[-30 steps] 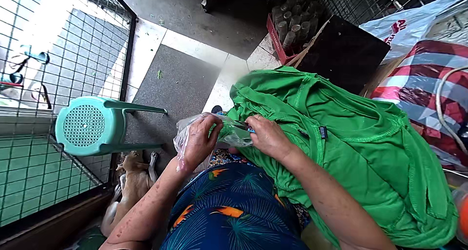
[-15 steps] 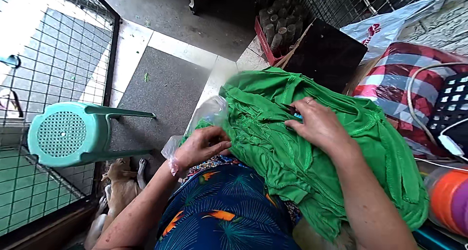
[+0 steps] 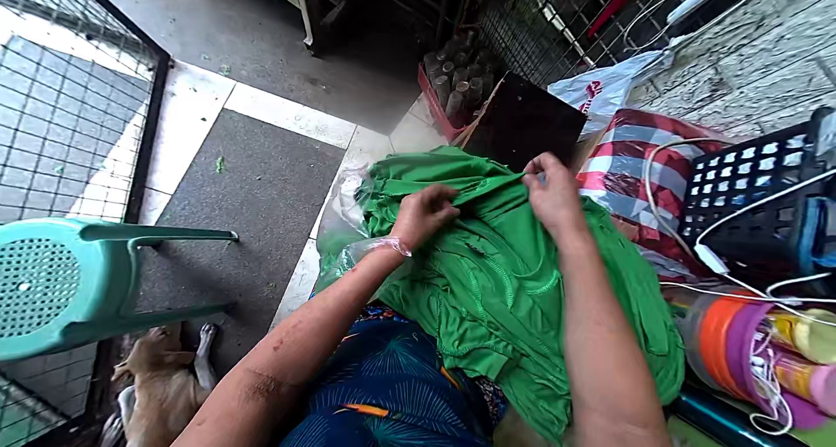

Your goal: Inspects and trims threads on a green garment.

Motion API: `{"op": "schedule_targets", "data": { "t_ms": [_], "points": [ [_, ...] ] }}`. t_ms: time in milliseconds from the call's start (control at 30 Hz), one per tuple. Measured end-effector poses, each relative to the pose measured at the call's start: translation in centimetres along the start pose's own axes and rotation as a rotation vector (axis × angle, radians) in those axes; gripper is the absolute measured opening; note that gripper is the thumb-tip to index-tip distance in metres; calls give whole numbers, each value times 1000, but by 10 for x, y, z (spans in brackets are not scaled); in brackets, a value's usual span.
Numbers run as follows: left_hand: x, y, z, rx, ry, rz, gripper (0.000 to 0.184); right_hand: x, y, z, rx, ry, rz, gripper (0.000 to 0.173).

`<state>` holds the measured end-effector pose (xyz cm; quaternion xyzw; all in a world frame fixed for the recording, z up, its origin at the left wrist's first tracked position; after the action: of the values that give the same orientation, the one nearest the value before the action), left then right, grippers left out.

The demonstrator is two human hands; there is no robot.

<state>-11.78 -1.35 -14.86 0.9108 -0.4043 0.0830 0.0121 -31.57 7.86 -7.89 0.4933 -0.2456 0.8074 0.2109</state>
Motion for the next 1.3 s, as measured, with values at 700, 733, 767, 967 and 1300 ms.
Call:
{"op": "schedule_targets", "data": {
  "t_ms": [700,733,767,967,1300],
  "points": [
    [0,30,30,139,-373,-27,28,-28,12,-11,-69,38,95,37],
    [2,28,33,159,-416,-26,28,-29,13,-10,-71,13,114,38],
    [3,26,36,165,-432,-31,28,-29,14,-9,-68,-10,128,39],
    [-1,26,41,162,-492,-39,23,-24,5,-15,20,91,44,36],
    [-17,22,10,-196,40,-29,26,-37,-10,5,401,31,-277,19]
  ]
}}
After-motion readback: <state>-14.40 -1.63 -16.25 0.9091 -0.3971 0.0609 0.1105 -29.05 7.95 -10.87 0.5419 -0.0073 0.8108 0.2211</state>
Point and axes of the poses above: each hand's wrist, its own y-axis towards the middle knuckle, its own x-axis out of the back of the hand, z = x × y, the point moved 3 cm from there along y, towards the middle knuckle, and after that the axes turned 9 degrees about -y, right-handed, at the moved point
